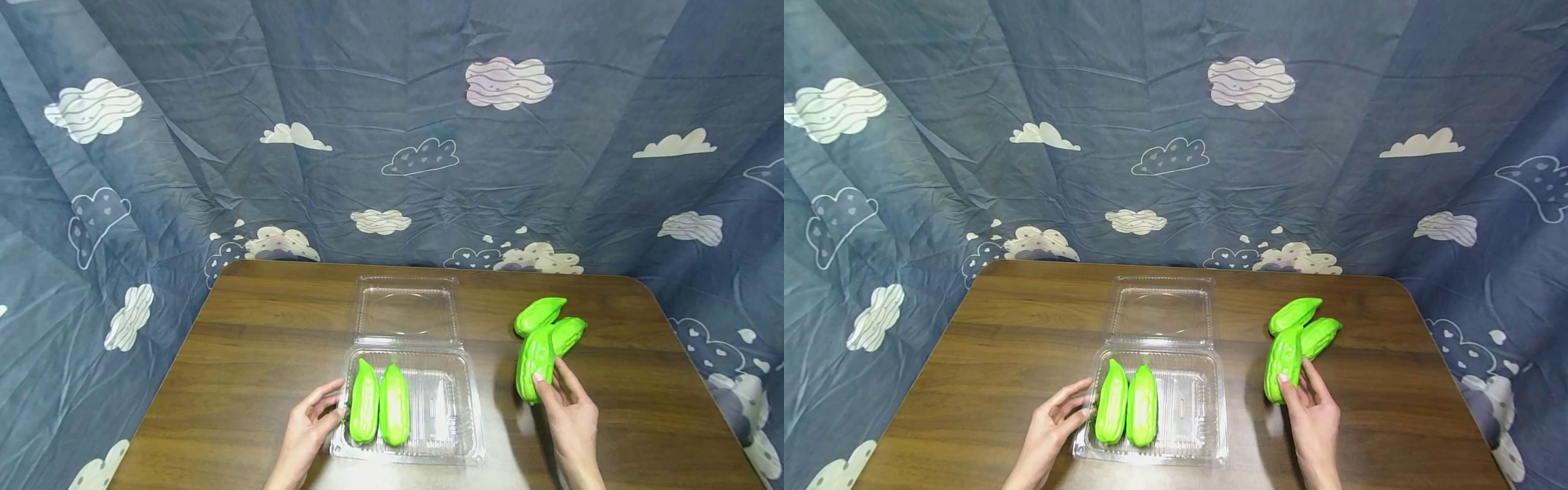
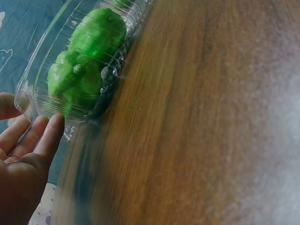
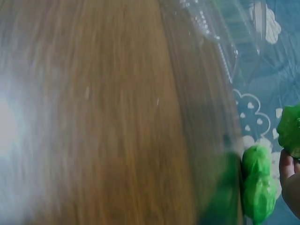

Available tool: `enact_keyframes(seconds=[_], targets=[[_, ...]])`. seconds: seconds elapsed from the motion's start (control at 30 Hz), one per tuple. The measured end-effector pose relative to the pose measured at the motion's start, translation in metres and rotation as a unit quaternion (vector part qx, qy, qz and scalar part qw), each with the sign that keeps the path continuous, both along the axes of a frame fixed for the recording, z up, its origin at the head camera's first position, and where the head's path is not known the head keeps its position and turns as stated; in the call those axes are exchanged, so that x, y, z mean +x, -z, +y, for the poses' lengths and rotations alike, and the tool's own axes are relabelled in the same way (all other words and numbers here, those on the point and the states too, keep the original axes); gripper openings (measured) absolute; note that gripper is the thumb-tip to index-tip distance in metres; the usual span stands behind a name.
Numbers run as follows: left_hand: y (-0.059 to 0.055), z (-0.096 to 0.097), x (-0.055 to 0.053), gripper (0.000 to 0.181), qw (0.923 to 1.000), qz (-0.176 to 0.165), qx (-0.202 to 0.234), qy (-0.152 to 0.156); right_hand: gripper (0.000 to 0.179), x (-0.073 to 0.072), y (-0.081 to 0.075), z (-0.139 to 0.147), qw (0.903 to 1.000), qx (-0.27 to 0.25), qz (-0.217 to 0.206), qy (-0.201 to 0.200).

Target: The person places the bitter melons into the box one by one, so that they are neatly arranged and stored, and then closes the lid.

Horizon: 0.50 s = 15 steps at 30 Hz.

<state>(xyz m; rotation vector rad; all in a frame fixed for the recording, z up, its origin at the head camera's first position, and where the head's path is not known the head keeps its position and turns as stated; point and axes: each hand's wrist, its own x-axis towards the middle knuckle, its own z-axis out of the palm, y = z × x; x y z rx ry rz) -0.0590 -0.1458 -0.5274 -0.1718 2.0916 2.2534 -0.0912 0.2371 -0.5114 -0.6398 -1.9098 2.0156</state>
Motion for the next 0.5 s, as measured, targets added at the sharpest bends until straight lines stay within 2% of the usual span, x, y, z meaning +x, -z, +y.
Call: enact_keyframes(seconds=[0.2,0.5], targets=[[0.001,0.000,0.000,0.051,1.0000,-0.003,0.002,0.001,0.055,0.004,-0.004,-0.011,0.9991,-0.008,0.028,-0.029],[0.002,0.001,0.000,0.051,1.0000,0.002,0.008,0.001,0.054,0.009,-0.009,-0.029,0.9970,0.003,0.033,-0.071]])
